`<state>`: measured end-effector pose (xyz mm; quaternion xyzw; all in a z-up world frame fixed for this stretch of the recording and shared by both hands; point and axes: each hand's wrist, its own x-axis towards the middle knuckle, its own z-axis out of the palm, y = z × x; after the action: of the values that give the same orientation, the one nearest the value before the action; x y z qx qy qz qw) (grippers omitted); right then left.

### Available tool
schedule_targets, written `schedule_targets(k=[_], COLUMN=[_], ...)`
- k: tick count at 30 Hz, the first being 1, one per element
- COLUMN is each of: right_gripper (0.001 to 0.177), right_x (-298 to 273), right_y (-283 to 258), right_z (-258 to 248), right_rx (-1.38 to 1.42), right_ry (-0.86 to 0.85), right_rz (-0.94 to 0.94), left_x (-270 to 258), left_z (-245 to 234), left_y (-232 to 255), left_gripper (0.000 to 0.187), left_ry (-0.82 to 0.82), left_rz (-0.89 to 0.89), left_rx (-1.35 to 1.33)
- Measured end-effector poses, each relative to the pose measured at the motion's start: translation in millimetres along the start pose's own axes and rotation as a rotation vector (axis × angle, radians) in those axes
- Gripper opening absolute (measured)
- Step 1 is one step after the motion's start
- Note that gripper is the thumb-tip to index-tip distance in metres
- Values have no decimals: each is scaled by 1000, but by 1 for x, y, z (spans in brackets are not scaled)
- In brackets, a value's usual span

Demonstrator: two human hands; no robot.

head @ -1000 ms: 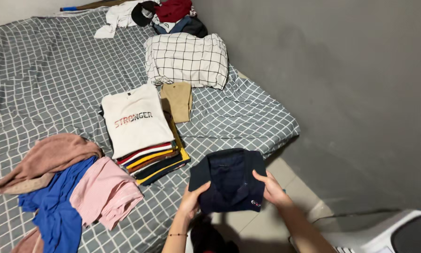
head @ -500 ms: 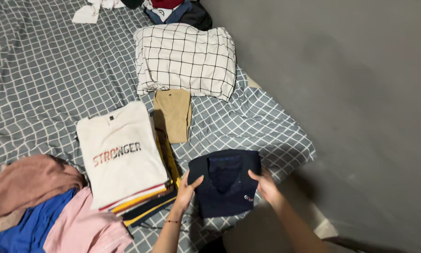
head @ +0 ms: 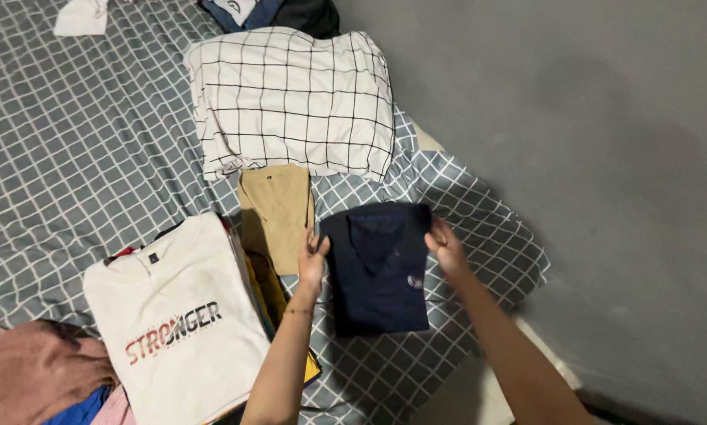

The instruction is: The person takes folded t-shirts one by one from a wardrobe shelf and places them onto a bed. The person handles several shirts of different colors and designs, stacking them on the bed.

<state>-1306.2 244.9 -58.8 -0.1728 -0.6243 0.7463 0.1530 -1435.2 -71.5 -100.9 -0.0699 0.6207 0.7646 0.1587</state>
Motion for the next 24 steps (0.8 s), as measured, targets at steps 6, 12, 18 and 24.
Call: schedule_targets(k=[6,12,18,24], right_gripper=[63,53,60,58], right_x=[-21,-91,-120,-193], right_y=[25,12,-70,-141], right_z=[-23,-25,-52,-113], right_rx=[-962,-1060,-1208,-1284], right_ry=[70,-79,123,464], right_rz=[212,48,-249,-220], left_x=[10,-59,-97,-145], left_z=[-7,-6,53,181], left_y=[-42,-51,3,20], left_gripper=[81,94,70,73], left_ry=[78,31,-258,-528], left_rz=[-43,142,474,580], left_rx=[401,866,1348,1413])
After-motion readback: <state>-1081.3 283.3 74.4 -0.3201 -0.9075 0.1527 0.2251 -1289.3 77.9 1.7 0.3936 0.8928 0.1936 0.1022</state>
